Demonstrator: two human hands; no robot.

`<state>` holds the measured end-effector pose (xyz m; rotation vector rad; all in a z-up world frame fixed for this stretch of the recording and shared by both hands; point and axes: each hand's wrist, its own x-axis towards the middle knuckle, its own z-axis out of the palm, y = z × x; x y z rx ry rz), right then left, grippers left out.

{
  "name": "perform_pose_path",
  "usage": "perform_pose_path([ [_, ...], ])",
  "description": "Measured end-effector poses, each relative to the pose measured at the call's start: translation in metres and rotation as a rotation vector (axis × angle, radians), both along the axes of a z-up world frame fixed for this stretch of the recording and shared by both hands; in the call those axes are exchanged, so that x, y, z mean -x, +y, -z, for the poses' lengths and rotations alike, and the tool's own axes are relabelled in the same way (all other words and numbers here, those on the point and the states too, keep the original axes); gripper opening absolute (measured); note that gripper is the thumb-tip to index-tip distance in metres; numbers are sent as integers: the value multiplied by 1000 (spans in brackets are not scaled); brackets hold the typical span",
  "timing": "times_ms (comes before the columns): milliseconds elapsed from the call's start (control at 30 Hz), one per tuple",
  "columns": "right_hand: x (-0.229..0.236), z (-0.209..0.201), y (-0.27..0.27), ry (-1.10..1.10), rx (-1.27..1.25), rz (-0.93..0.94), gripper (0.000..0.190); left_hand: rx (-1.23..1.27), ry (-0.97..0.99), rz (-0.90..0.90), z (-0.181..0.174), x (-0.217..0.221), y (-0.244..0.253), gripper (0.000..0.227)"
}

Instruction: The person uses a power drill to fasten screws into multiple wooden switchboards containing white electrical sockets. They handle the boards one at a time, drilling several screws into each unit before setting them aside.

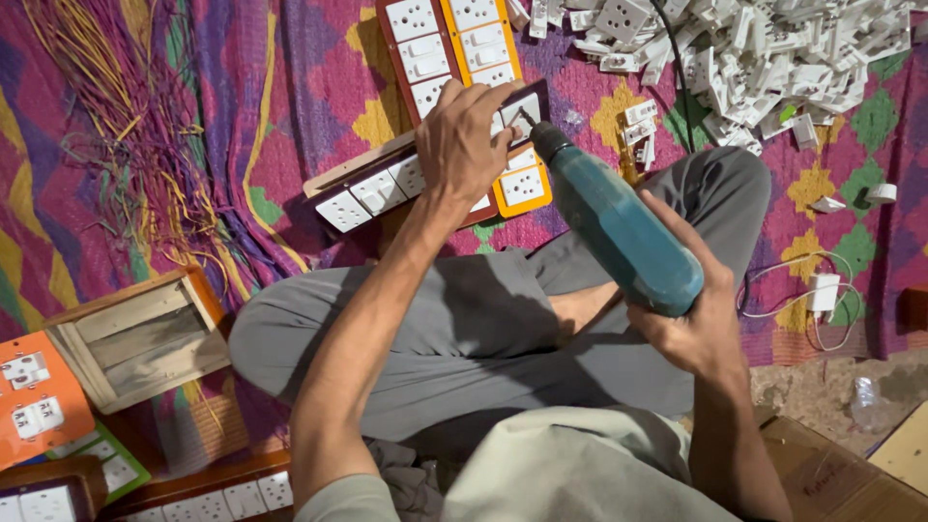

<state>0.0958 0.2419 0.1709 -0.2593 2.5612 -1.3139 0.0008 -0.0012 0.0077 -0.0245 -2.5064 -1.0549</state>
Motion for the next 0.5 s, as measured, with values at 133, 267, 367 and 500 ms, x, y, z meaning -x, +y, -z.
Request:
perform_pose_path([
  [133, 3, 1, 0, -1, 4, 2, 91, -10, 5, 3, 6, 5, 0, 54],
  [267, -2, 11, 1, 22, 50, 2, 91, -25, -13, 6, 5, 4, -2, 52],
  [367, -3, 20, 3, -1, 120, 24, 91, -13, -22, 10, 0, 3, -7, 51],
  [500, -3, 31, 6, -43, 143, 56, 91, -39, -68, 7, -4, 5, -10, 49],
])
